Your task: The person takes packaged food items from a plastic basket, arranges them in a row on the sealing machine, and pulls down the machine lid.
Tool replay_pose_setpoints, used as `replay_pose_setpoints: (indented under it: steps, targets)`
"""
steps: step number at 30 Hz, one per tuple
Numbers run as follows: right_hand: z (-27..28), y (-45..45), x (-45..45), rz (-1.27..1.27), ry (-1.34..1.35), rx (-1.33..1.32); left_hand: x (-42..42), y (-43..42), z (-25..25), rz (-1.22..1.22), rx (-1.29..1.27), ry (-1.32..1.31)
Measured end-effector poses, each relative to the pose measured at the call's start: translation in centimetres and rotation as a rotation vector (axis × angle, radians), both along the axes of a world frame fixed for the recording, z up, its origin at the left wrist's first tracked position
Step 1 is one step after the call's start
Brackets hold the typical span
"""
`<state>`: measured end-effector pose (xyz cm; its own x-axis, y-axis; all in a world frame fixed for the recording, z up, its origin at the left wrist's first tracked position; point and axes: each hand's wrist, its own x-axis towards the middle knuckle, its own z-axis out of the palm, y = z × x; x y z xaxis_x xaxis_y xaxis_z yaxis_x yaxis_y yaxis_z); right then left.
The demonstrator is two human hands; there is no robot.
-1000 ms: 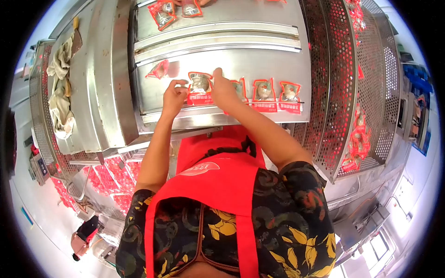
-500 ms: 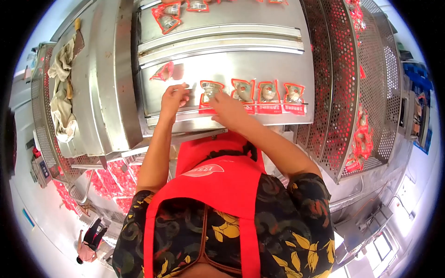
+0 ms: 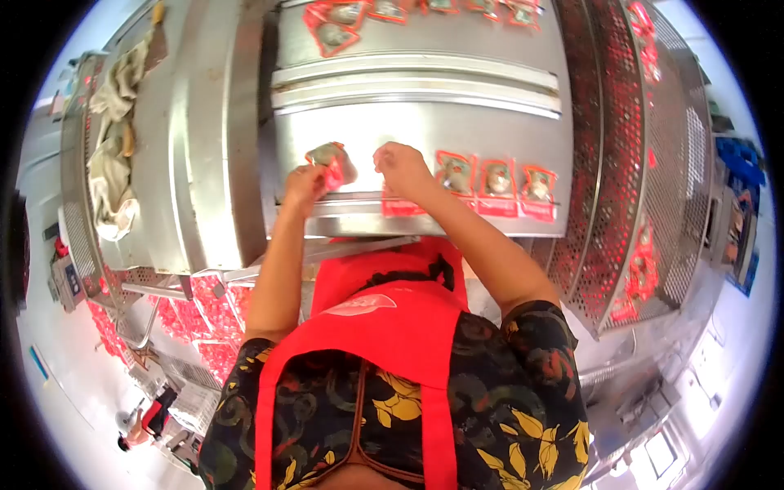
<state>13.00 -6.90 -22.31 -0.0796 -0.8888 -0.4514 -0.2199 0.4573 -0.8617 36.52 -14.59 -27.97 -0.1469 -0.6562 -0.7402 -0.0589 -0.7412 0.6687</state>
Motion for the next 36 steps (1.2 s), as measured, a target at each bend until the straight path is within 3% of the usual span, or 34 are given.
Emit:
replay_pose_setpoints:
  steps: [1, 3, 8, 10, 12, 13, 15, 16, 23, 29, 32, 36]
  targets:
    - [-0.9, -1.7, 0.9, -0.001, -0.108, 0.088, 1.0, -0.2, -2.0, -0.101, -0.066, -0.07]
    - [-1.8, -3.2, 2.7, 0.027, -0.149, 0.182, 0.3, 0.6, -0.3, -0.132, -0.147, -0.186]
    - [-3.1, -5.2, 3.5, -0.031, -0.297, 0.369, 0.5, 0.6, 0.5, -0.014, -0.151, 0.042]
    - [-3.2, -5.4, 3.6, -0.098, -0.347, 0.434, 0.6, 0.6, 1.8, -0.11, -0.143, 0.046]
    - [-4.0, -4.8, 2.9, -0.045, -0.256, 0.321, 0.7, 0.2, 2.4, -0.151, -0.181, -0.018]
    - [-4.6, -4.4, 2.6, 0.023, -0.079, 0.274, 0.7, 0.7, 1.9, -0.205, -0.218, -0.082]
    - [-6.0, -2.7, 3.4, -0.024, 0.386, -0.272, 1.3, 0.1, -0.4, -0.193, -0.318, -0.125]
    - [-5.6, -2.8, 3.5, -0.029, 0.439, -0.211, 1.7, -0.3, -0.9, -0.205, -0.35, -0.143]
    - [-3.3, -2.0, 4.9, -0.159, 0.421, -0.128, 1.0, -1.6, 2.2, -0.487, -0.423, -0.327]
    - [-1.7, 0.2, 4.9, -0.088, 0.465, -0.044, 1.2, -2.1, 3.2, -0.593, -0.234, -0.135]
    - [-0.7, 0.3, 5.3, -0.127, 0.522, -0.109, 1.0, -2.4, 3.1, -0.545, -0.321, -0.069]
    - [-0.4, -0.7, 5.5, -0.205, 0.295, 0.024, 0.8, -3.4, 1.4, -0.563, -0.522, -0.179]
